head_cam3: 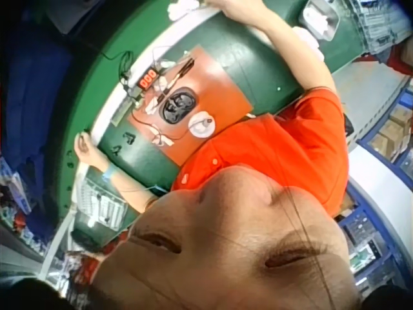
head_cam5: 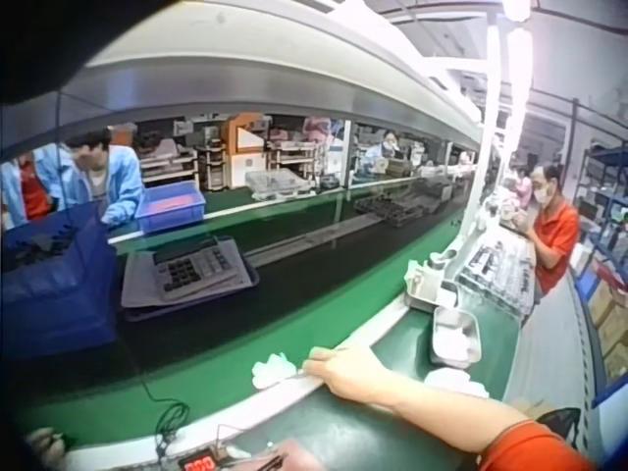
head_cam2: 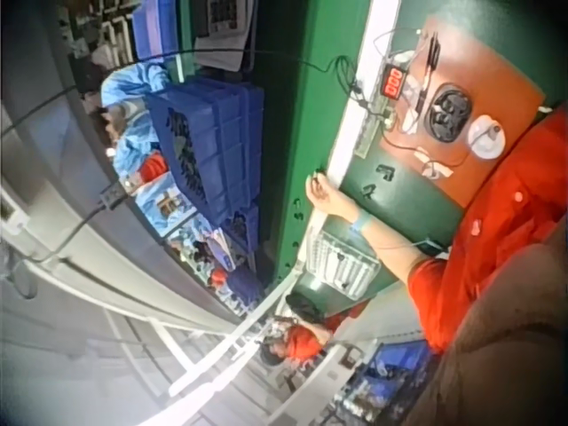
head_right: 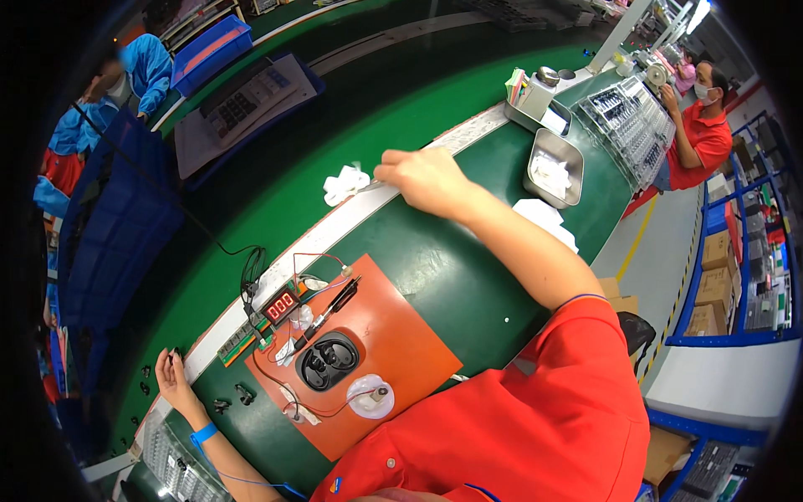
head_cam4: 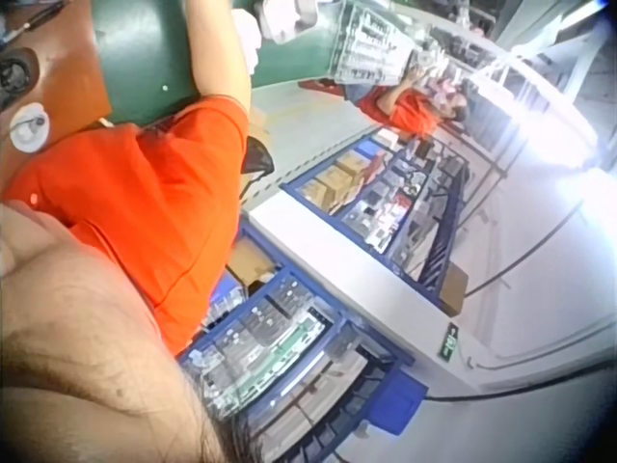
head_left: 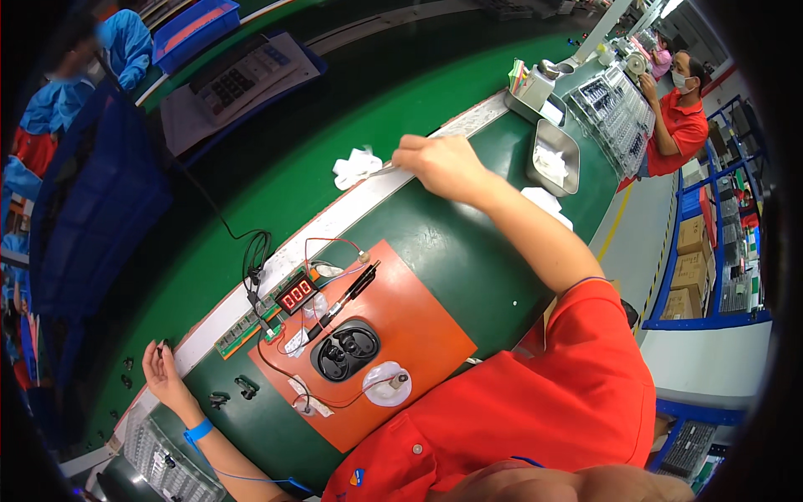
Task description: The person tests small electronic components on a testing fixture, cleans components using tweezers and a cloth, and inserts components into the fixture to test them.
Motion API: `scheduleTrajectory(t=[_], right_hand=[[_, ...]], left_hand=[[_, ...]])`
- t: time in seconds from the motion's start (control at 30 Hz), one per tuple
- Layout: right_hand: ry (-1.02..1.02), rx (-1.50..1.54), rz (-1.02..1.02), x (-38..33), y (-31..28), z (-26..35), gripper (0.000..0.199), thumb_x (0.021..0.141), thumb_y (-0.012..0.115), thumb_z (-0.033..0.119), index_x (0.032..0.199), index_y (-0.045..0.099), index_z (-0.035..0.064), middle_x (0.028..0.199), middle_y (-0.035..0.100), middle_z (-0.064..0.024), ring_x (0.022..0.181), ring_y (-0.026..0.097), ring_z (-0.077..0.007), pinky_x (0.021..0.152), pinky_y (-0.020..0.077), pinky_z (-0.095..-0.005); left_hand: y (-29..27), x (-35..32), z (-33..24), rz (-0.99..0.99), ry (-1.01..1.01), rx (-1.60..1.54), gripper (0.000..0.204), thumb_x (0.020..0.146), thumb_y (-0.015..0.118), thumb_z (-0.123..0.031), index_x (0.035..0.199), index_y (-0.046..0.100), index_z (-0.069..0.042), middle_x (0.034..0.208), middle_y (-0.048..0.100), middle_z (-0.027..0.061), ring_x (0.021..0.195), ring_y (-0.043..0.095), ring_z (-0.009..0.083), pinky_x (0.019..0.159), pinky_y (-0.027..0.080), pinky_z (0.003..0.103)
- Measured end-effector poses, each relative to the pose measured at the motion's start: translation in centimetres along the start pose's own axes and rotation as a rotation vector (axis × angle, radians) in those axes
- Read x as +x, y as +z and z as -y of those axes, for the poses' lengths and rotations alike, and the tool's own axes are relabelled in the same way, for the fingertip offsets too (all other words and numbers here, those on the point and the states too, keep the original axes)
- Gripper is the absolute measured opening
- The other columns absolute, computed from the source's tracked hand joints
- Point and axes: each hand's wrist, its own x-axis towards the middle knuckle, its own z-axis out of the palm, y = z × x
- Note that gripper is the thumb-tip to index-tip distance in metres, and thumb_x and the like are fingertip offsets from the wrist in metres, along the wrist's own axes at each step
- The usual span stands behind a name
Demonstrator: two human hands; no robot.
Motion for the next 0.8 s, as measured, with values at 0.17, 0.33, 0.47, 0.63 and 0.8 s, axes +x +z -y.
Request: scheduleTrajectory(t=[0.17, 0.33, 0.47, 0.63, 0.8], right_hand=[[0.044, -0.06, 0.078, 0.1, -1.6, -3.8, 0.009, 0.083, 0.058, 0.011, 0.09, 0.063, 0.0128, 0.086, 0.06, -0.0036, 0.072, 0.063, -0.0308, 0.057, 0.0504, -0.0422], [-0.054, -0.028, 0.023, 0.0, 0.2, -0.2, 0.01, 0.083, 0.058, 0.011, 0.09, 0.064, 0.0137, 0.087, 0.06, -0.0038, 0.072, 0.063, -0.0307, 0.057, 0.0502, -0.0424], [0.32, -0.092, -0.022, 0.7, 1.1, -2.0, 0.012, 0.081, 0.058, 0.009, 0.091, 0.064, 0.0139, 0.088, 0.061, -0.0045, 0.072, 0.064, -0.0308, 0.057, 0.0511, -0.0424], [0.093, -0.057, -0.057, 0.0, 2.8, 2.1, 0.016, 0.079, 0.056, 0.007, 0.093, 0.062, 0.0126, 0.089, 0.061, -0.0064, 0.072, 0.065, -0.0308, 0.057, 0.0526, -0.043], [0.287, -0.146, -0.096, 1.0, 2.2, -1.8, 0.018, 0.079, 0.054, 0.006, 0.094, 0.062, 0.0124, 0.091, 0.061, -0.0085, 0.072, 0.066, -0.0312, 0.057, 0.0534, -0.0443]], left_hand=[[-0.3, -0.3, -0.2, -0.057, -0.054, -0.008, 0.03, 0.094, 0.062, -0.007, 0.122, 0.057, 0.002, 0.107, 0.064, 0.0096, 0.102, 0.06, 0.0144, 0.092, 0.048, 0.026], [-0.5, 0.1, 0.2, -0.031, -0.039, 0.026, 0.029, 0.093, 0.063, -0.007, 0.12, 0.057, 0.002, 0.108, 0.064, 0.0103, 0.102, 0.06, 0.0147, 0.093, 0.047, 0.026], [-0.6, 0.0, 0.3, -0.038, -0.056, 0.013, 0.028, 0.093, 0.063, -0.007, 0.12, 0.058, 0.002, 0.11, 0.064, 0.0109, 0.102, 0.06, 0.0148, 0.093, 0.047, 0.026], [-0.7, -0.3, 0.6, -0.035, -0.044, 0.022, 0.028, 0.093, 0.063, -0.007, 0.119, 0.058, 0.002, 0.109, 0.064, 0.0113, 0.102, 0.06, 0.0151, 0.093, 0.047, 0.027], [-0.5, 0.3, 0.5, -0.057, -0.052, 0.009, 0.028, 0.092, 0.064, -0.006, 0.118, 0.058, 0.002, 0.109, 0.064, 0.0115, 0.103, 0.06, 0.0155, 0.093, 0.047, 0.026]])
